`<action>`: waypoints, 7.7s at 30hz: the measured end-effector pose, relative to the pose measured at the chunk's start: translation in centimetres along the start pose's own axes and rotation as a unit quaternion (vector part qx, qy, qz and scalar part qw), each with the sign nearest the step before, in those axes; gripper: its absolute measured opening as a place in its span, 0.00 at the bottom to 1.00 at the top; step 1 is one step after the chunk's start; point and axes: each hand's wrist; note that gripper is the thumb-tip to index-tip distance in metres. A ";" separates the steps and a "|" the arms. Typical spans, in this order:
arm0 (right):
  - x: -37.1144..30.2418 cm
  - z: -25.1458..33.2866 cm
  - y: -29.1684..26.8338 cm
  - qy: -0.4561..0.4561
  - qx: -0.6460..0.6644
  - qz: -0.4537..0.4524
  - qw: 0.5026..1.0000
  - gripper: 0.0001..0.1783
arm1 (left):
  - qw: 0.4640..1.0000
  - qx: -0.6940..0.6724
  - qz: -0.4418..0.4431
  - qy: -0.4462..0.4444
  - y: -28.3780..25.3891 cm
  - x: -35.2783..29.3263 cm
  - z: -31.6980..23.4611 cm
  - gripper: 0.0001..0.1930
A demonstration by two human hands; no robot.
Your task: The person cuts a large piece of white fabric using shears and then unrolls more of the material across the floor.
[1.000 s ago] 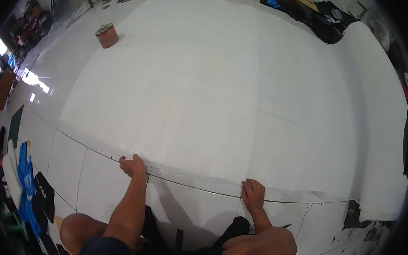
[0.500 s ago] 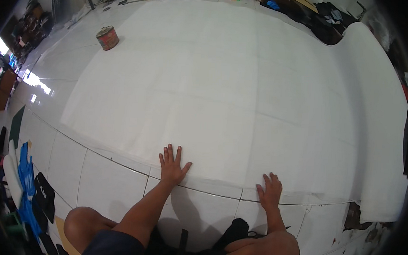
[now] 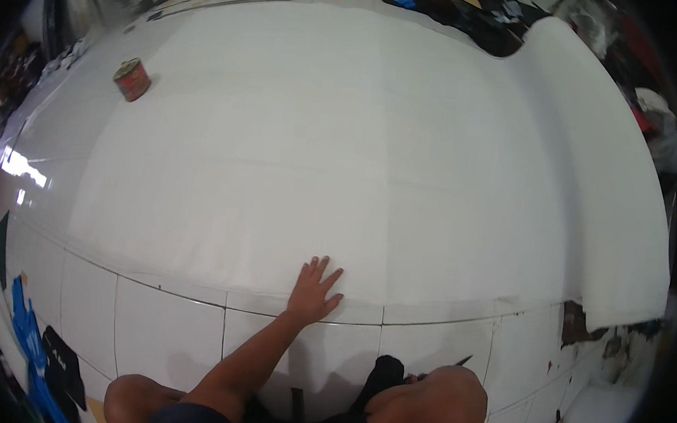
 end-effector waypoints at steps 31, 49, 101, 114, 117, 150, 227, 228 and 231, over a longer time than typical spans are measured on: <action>-10.3 1.9 -2.2 -0.005 0.196 0.326 0.925 0.21 | 0.993 0.022 0.060 0.096 5.0 4.2 -6.6 0.16; -1.7 11.3 -0.5 -0.136 0.212 0.129 0.959 0.22 | 0.993 -0.099 0.047 0.035 4.7 4.9 -8.9 0.13; 9.8 22.5 -3.3 -0.239 0.228 0.089 0.940 0.32 | 0.961 0.143 0.212 0.105 4.2 1.0 -9.1 0.30; 11.3 26.0 -4.7 -0.228 0.251 0.103 0.935 0.33 | 0.948 0.154 0.267 0.080 2.8 1.6 -10.5 0.38; 12.3 28.5 -6.0 -0.228 0.249 0.103 0.936 0.35 | 0.944 0.147 0.287 0.072 2.4 1.7 -10.6 0.40; 18.8 41.3 -12.5 -0.221 0.257 0.114 0.934 0.33 | 0.952 0.117 0.282 0.014 3.7 3.6 -11.7 0.33; 32.2 62.2 -23.2 -0.209 0.194 0.143 0.948 0.32 | 0.962 0.047 0.048 -0.265 -4.8 41.4 3.8 0.39; 33.1 62.6 -23.3 -0.221 0.205 0.135 0.944 0.31 | 0.961 0.047 0.053 -0.267 -4.9 41.5 3.9 0.40; 33.9 63.7 -23.5 -0.230 0.220 0.116 0.941 0.29 | 0.962 0.045 0.053 -0.264 -4.7 41.6 4.0 0.40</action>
Point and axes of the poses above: each hand's wrist, its own x-axis towards the middle knuckle, its own y-axis out of the palm, z = x × y, and after that the axes turned 12 degrees about z, right-handed
